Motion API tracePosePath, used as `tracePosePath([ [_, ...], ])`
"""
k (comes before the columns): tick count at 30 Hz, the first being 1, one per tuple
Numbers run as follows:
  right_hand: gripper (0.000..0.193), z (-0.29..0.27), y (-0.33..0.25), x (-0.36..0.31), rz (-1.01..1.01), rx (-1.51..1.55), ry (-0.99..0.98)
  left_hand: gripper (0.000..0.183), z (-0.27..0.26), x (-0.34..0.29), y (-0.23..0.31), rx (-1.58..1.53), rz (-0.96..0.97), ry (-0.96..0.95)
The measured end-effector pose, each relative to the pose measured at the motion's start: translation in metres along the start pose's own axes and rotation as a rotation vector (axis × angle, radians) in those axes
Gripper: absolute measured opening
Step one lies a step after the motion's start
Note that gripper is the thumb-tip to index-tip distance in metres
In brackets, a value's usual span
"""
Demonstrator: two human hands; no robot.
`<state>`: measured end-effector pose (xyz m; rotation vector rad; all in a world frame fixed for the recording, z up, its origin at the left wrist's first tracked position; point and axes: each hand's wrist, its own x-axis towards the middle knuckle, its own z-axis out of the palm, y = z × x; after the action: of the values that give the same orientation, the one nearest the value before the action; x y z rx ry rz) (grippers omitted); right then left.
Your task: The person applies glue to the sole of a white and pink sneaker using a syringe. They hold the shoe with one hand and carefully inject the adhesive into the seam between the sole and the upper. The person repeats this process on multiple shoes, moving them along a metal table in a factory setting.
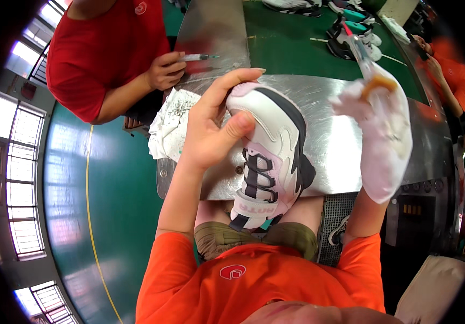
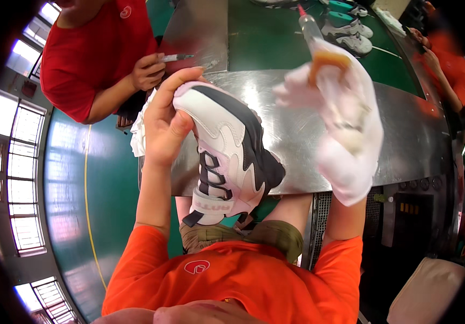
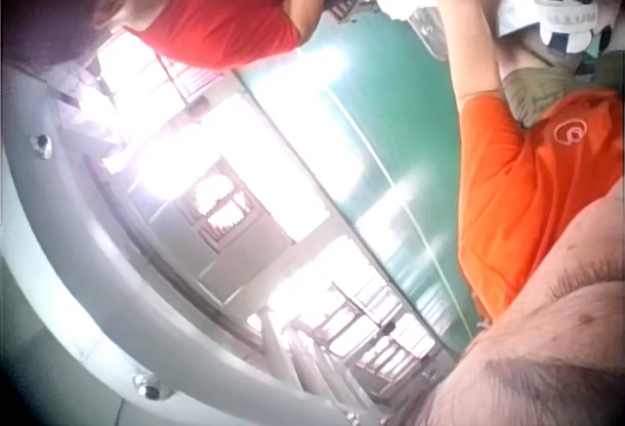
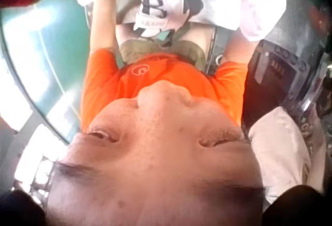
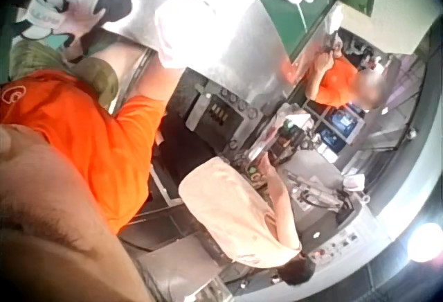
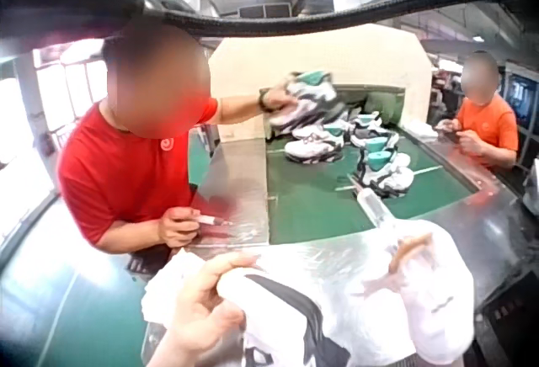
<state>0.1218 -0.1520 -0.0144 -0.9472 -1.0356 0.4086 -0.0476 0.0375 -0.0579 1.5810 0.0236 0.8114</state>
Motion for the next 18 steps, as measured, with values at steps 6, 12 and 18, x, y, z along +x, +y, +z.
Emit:
tracePosePath([
  [6, 0.085, 0.033, 0.002, 0.015, -0.011, -0.465, -0.012, 0.084, 0.009, -0.004, -0.001, -0.117, -0.057, -0.09],
  [12, 0.091, 0.045, 0.001, 0.018, -0.051, -0.694, -0.069, 0.086, 0.01, -0.002, 0.006, -0.029, -0.048, -0.188],
  [18, 0.087, 0.063, -0.002, 0.023, -0.11, -0.605, -0.042, 0.075, 0.019, 0.005, 0.007, 0.153, 0.06, -0.327],
])
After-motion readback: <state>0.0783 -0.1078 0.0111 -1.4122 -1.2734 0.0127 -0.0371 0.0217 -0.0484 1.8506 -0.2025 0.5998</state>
